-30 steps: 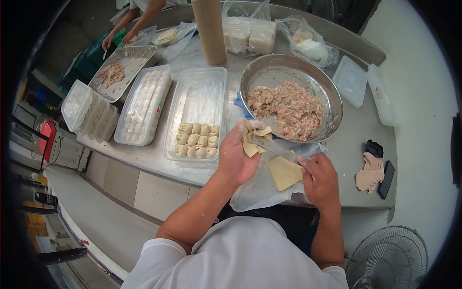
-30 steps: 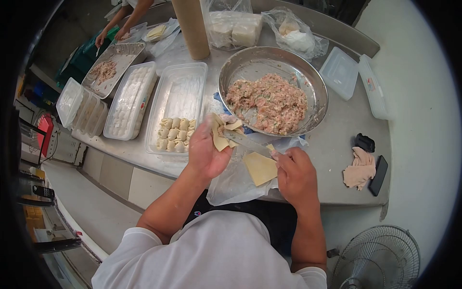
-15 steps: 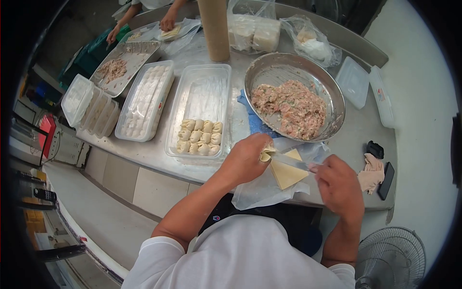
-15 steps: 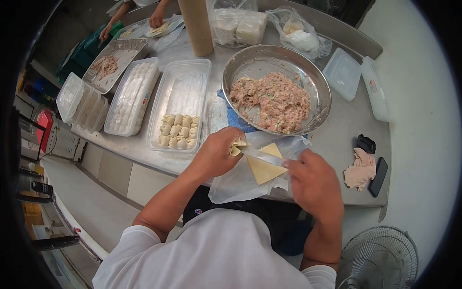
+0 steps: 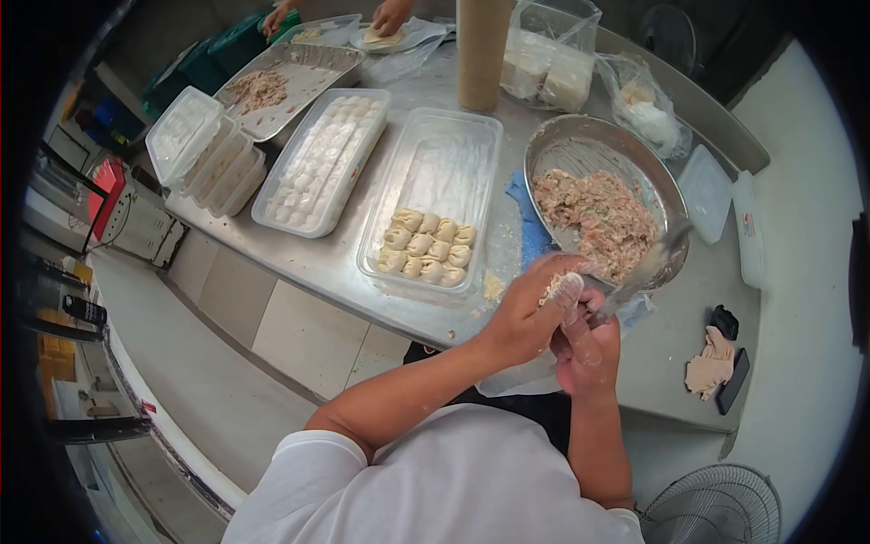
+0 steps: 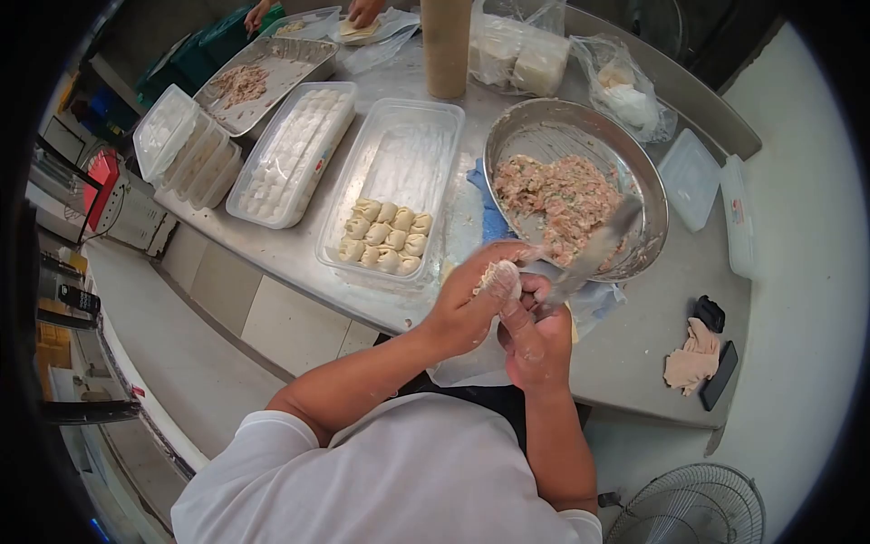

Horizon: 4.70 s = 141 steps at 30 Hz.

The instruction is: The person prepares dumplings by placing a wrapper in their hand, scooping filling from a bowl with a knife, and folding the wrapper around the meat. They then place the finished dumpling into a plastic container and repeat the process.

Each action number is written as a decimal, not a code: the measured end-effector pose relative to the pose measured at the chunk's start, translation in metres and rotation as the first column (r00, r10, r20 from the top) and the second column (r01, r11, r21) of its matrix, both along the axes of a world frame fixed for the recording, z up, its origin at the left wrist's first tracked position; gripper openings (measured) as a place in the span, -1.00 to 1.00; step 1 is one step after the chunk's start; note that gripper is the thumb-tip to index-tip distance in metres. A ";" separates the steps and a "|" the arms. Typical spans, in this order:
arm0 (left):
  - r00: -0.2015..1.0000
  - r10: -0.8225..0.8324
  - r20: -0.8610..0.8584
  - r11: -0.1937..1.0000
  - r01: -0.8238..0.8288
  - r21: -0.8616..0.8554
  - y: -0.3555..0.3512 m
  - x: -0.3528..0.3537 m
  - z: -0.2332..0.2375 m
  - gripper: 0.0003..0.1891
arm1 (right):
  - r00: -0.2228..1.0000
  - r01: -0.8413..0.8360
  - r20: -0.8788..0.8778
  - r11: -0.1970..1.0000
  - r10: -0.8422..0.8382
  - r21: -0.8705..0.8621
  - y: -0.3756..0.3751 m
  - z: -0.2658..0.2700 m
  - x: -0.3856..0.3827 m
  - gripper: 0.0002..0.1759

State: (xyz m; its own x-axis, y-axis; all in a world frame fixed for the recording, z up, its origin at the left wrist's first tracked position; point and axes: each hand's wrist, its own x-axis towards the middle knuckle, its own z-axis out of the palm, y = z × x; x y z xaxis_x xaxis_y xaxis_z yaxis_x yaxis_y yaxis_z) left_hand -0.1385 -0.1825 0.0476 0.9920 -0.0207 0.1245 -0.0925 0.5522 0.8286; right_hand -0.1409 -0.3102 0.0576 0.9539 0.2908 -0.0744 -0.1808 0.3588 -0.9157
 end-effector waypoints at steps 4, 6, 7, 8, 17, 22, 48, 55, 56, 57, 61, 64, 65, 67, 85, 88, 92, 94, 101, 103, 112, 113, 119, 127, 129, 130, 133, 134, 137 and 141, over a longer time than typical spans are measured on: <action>0.860 -0.037 0.508 0.733 -0.323 0.599 0.050 0.001 0.011 -0.58 | 0.998 0.002 -0.056 0.987 0.007 0.163 0.001 -0.002 0.011 -0.63; 0.836 -0.149 0.528 0.653 -0.319 0.687 0.071 0.006 0.007 -0.59 | 0.994 -0.070 -0.078 0.987 0.082 0.143 -0.001 -0.002 0.016 -0.63; 0.803 -0.268 0.533 0.564 -0.318 0.762 0.084 0.011 0.009 -0.59 | 0.984 -0.136 -0.097 0.983 0.148 0.124 -0.001 0.000 0.017 -0.62; 0.801 -0.279 0.529 0.605 -0.281 0.745 0.099 0.019 0.014 -0.69 | 0.984 -0.136 -0.095 0.983 0.148 0.124 0.003 0.003 0.018 -0.62; 0.982 -0.135 0.129 0.099 -0.116 0.988 0.173 0.097 0.006 -0.82 | 0.990 -0.132 -0.090 0.952 0.111 -0.277 -0.008 -0.002 0.015 -0.63; 0.987 -0.100 -0.123 0.148 0.137 0.979 0.168 0.103 -0.002 -0.60 | 0.983 -0.166 -0.136 0.905 0.121 -0.392 -0.011 -0.004 0.014 -0.63; 0.979 -0.137 0.150 -0.222 -0.178 0.959 0.197 0.080 0.001 -0.74 | 0.862 0.129 0.441 0.732 0.251 -0.669 0.045 -0.015 0.049 -0.57; 0.909 -0.201 0.364 0.342 -0.283 0.896 0.082 0.023 0.013 -0.57 | 0.630 0.648 0.563 0.038 0.534 -0.761 -0.050 0.045 0.098 -0.71; 0.882 -0.336 0.331 0.387 -0.191 0.902 0.054 0.020 0.007 -0.58 | 0.632 0.655 0.471 -0.100 0.615 -0.749 -0.053 0.040 0.107 -0.72; 0.833 -0.466 0.299 0.417 -0.091 0.905 0.029 0.018 -0.001 -0.59 | 0.635 0.656 0.471 -0.105 0.613 -0.748 -0.053 0.032 0.111 -0.72; 0.802 -0.513 0.306 0.331 -0.144 0.933 -0.024 0.017 -0.036 -0.62 | 0.607 0.572 0.370 -0.063 0.703 -0.818 -0.054 0.035 0.115 -0.76; 0.794 -0.552 0.254 0.235 -0.143 0.961 -0.029 0.019 -0.043 -0.63 | 0.626 0.514 0.372 -0.005 0.686 -0.858 -0.075 0.041 0.116 -0.80; 0.798 -0.552 0.241 0.212 -0.145 0.966 -0.030 0.021 -0.043 -0.65 | 0.609 0.510 0.408 0.059 0.680 -0.858 -0.087 0.042 0.119 -0.82; 0.816 -0.522 0.247 0.200 -0.165 0.966 -0.034 0.013 -0.032 -0.68 | 0.608 0.510 0.480 0.153 0.632 -0.847 -0.107 0.042 0.119 -0.84; 0.903 -0.370 0.220 0.024 -0.228 0.973 -0.070 0.007 -0.022 -0.60 | 0.520 0.588 0.600 0.255 0.609 -0.768 -0.110 0.042 0.125 -0.89; 0.903 -0.365 0.229 0.055 -0.224 0.973 -0.071 0.007 -0.027 -0.60 | 0.598 0.626 0.488 0.011 0.635 -0.780 -0.096 0.028 0.120 -0.89; 0.921 -0.339 0.192 0.138 -0.153 0.979 -0.064 0.011 -0.031 -0.62 | 0.614 0.555 0.445 0.044 0.653 -0.831 -0.085 0.026 0.107 -0.87; 0.923 -0.318 0.216 0.152 -0.176 0.973 -0.064 0.009 -0.033 -0.64 | 0.616 0.550 0.460 0.069 0.639 -0.832 -0.092 0.028 0.106 -0.88; 0.920 -0.320 0.225 0.117 -0.197 0.973 -0.070 0.011 -0.039 -0.66 | 0.607 0.547 0.625 0.312 0.491 -0.777 -0.119 0.036 0.106 -0.88; 0.920 -0.320 0.228 0.116 -0.200 0.973 -0.069 0.011 -0.038 -0.66 | 0.617 0.569 0.590 0.223 0.521 -0.792 -0.115 0.039 0.105 -0.88; 0.930 -0.286 0.231 0.093 -0.213 0.973 -0.075 0.008 -0.032 -0.72 | 0.651 0.486 0.564 0.291 0.509 -0.824 -0.115 0.035 0.096 -0.85; 0.932 -0.281 0.229 0.124 -0.201 0.972 -0.074 0.010 -0.033 -0.75 | 0.681 0.441 0.604 0.427 0.414 -0.789 -0.120 0.036 0.091 -0.84; 0.952 -0.277 0.129 0.241 -0.061 0.969 -0.066 0.017 -0.024 -0.78 | 0.955 0.253 0.278 0.789 -0.109 -0.560 -0.129 0.005 0.034 -0.74; 0.935 -0.285 0.213 0.404 -0.084 0.911 -0.057 0.021 -0.034 -0.80 | 0.951 0.310 0.149 0.867 -0.272 -0.391 -0.110 -0.031 -0.009 -0.63; 0.926 -0.277 0.257 0.454 -0.109 0.884 -0.057 0.021 -0.034 -0.82 | 0.951 0.307 0.172 0.843 -0.256 -0.441 -0.105 -0.041 -0.011 -0.64; 0.927 -0.274 0.256 0.452 -0.111 0.885 -0.056 0.021 -0.033 -0.82 | 0.944 0.327 0.196 0.836 -0.266 -0.441 -0.101 -0.043 -0.012 -0.63; 0.932 -0.283 0.227 0.441 -0.083 0.894 -0.053 0.020 -0.030 -0.82 | 0.933 0.352 0.232 0.834 -0.276 -0.424 -0.098 -0.047 -0.010 -0.63; 0.951 -0.233 0.201 0.461 -0.074 0.884 -0.051 0.020 -0.030 -0.81 | 0.925 0.368 0.248 0.835 -0.287 -0.409 -0.099 -0.048 -0.010 -0.62; 0.992 -0.102 0.070 0.670 0.017 0.742 -0.031 0.023 -0.038 -0.79 | 0.915 0.395 0.268 0.802 -0.301 -0.449 -0.105 -0.054 -0.011 -0.61; 0.965 -0.172 -0.197 0.938 0.100 -0.331 0.014 0.030 -0.031 -0.71 | 0.912 0.406 0.305 0.708 -0.274 -0.579 -0.109 -0.053 -0.015 -0.63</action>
